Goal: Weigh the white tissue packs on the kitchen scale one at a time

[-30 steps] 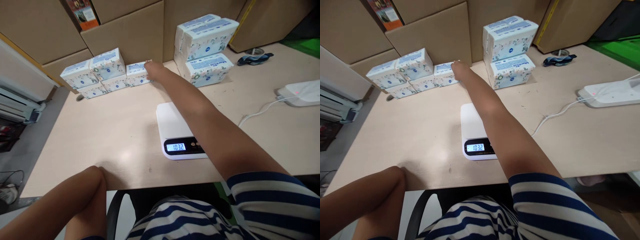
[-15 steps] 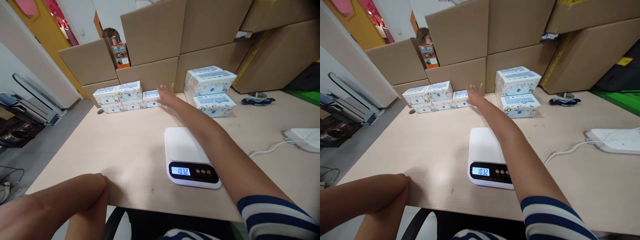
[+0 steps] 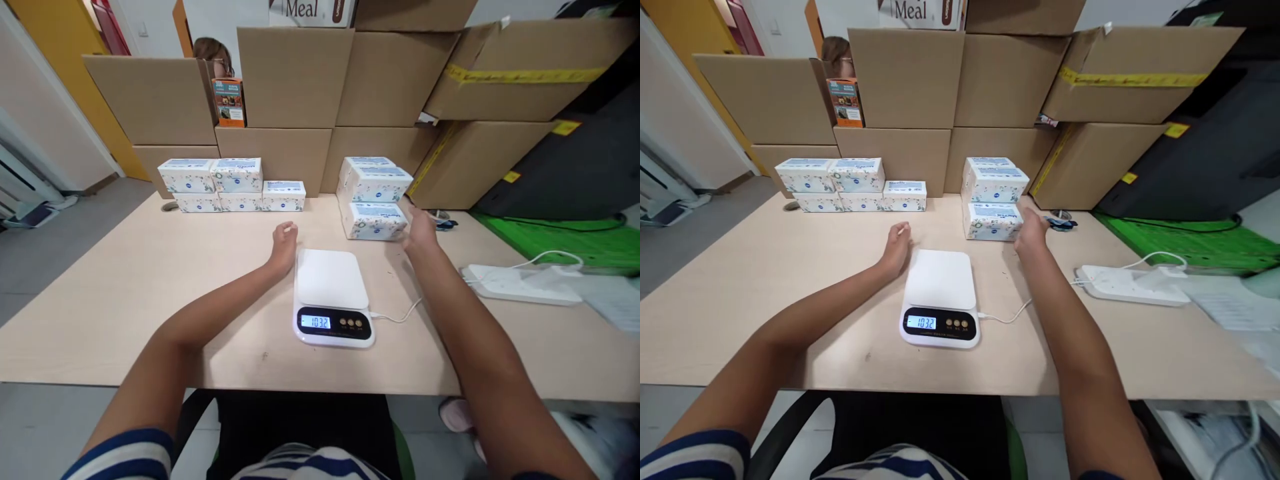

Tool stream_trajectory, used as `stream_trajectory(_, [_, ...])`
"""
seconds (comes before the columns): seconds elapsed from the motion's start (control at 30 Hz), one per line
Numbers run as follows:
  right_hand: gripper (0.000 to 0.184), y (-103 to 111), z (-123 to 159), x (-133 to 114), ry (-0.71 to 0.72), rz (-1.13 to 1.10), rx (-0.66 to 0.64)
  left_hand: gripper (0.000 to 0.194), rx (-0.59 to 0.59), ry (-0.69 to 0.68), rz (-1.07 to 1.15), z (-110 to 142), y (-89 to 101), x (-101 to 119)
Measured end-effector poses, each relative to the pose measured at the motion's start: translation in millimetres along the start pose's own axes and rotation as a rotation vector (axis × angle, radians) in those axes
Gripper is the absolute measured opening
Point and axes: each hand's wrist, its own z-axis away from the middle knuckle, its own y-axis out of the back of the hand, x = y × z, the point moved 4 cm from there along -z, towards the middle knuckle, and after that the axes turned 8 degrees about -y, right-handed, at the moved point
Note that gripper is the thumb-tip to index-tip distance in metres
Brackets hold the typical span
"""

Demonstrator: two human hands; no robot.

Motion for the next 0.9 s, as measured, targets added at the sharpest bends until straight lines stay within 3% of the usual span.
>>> stream_trajectory(0.17, [0.014, 6, 7, 4, -0.395, -0.084, -0.200, 0.028, 0.050, 0.159, 0.200, -1, 6.1, -9])
stream_trajectory(0.3, [0.015, 1, 27, -5, -0.624, -0.230, -0.229, 0.029, 0.019, 0.176, 0.306, -3, 6.5, -3])
stream_trajectory(0.43, [0.017, -3, 47, -17, -0.731, -0.382, -0.276, 0.033, 0.019, 0.176, 0.364, -3, 6.5, -1])
stream_trajectory(0.63, [0.036, -16, 68, -26, -0.788, -0.457, -0.366, 0.029, 0.037, 0.179, 0.370, -3, 4.7, -2])
stream_trajectory(0.8, [0.074, -29, 81, -30, -0.787, -0.458, -0.423, 0.027, 0.016, 0.166, 0.330, -1, 2.0, 0])
stream_trajectory(0.9, [0.080, -37, 91, -34, -0.786, -0.439, -0.482, 0.030, -0.031, 0.162, 0.297, 1, 1.2, 3])
